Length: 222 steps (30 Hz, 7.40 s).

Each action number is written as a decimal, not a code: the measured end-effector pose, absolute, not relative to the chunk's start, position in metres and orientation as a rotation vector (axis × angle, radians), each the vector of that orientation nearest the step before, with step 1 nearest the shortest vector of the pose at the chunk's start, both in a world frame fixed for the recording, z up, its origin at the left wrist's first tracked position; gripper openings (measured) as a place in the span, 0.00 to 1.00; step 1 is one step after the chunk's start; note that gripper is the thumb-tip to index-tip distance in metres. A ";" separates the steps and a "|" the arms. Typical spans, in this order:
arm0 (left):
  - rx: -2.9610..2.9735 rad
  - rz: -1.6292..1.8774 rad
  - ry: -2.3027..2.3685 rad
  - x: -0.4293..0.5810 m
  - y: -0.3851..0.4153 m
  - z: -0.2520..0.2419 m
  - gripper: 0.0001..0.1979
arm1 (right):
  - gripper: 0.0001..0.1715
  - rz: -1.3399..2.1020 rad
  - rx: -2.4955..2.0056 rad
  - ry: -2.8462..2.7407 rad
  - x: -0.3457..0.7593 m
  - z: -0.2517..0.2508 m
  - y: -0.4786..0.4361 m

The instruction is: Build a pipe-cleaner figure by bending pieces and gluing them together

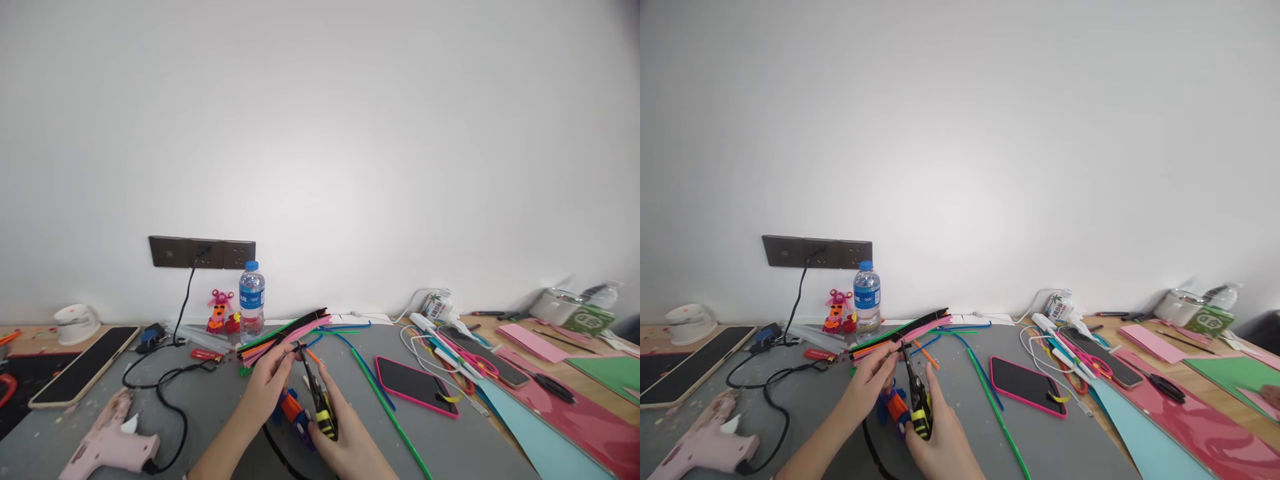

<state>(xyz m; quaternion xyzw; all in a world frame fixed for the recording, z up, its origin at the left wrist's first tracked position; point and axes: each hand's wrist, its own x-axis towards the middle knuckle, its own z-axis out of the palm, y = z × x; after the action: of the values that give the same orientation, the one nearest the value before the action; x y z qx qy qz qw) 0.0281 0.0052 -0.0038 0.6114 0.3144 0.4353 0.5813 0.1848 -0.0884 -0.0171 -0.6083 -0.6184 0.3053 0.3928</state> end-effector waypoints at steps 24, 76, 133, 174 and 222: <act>1.571 0.887 0.698 0.033 -0.006 0.011 0.19 | 0.49 0.767 -1.488 -1.570 0.182 -0.026 -0.096; 1.412 0.494 0.698 0.028 -0.003 0.002 0.21 | 0.58 1.395 -1.323 -0.990 0.186 -0.039 -0.116; 1.659 0.429 0.654 0.022 -0.003 0.008 0.18 | 0.56 1.456 -1.193 -1.030 0.190 -0.049 -0.114; 1.772 0.486 0.716 0.024 -0.004 0.013 0.16 | 0.54 1.401 -1.137 -1.092 0.192 -0.068 -0.113; 1.698 0.584 0.833 0.035 -0.002 -0.003 0.18 | 0.50 1.517 -1.161 -0.911 0.187 -0.053 -0.111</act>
<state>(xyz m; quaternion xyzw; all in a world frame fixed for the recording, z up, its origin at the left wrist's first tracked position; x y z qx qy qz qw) 0.0351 -0.0016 -0.0029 0.7169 0.3517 0.2465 0.5491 0.1871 -0.1110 -0.0525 -0.4779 -0.3752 0.6247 0.4905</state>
